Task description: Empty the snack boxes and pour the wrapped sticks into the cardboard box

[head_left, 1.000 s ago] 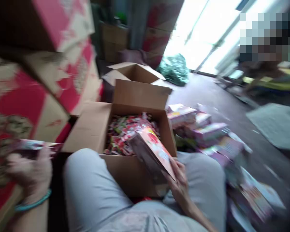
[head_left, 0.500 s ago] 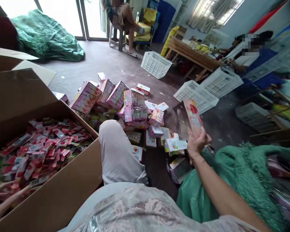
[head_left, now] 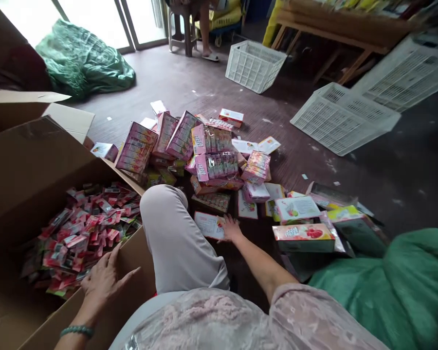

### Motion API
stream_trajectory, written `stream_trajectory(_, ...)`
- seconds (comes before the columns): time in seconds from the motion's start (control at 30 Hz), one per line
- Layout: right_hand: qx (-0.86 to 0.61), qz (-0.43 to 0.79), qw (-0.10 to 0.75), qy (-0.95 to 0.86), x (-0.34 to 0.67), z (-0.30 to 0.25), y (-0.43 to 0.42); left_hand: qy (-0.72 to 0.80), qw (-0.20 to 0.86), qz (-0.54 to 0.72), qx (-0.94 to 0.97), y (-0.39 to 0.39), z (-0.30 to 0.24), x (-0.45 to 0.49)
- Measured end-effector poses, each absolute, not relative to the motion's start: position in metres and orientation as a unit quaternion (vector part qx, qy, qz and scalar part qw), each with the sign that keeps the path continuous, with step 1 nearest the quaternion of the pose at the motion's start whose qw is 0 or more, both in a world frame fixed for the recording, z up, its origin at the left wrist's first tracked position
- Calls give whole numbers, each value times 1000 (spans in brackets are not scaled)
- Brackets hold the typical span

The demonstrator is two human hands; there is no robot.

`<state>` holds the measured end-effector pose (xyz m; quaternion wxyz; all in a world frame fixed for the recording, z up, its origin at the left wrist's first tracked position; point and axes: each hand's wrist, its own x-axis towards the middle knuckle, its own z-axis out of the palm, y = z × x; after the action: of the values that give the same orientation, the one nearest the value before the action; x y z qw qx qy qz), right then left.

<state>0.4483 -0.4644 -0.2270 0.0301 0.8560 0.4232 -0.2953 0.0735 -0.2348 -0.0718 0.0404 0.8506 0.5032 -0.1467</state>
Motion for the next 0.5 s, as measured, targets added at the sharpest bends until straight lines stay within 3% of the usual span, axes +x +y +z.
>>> stream_trajectory(0.17,843,-339,18,416,440,-255,-441,514,45,-186,836,-236,-61,75)
stream_trajectory(0.33,861,-362,-72,350,421,-247,-460,524,49,-162,835,-234,-62,76)
stream_trajectory(0.4,869,-382,-122,290,418,-237,-474,522,93,-148,835,-226,-62,72)
stream_trajectory(0.5,859,-418,-228,186,421,-214,-503,530,252,-115,801,-207,-58,66)
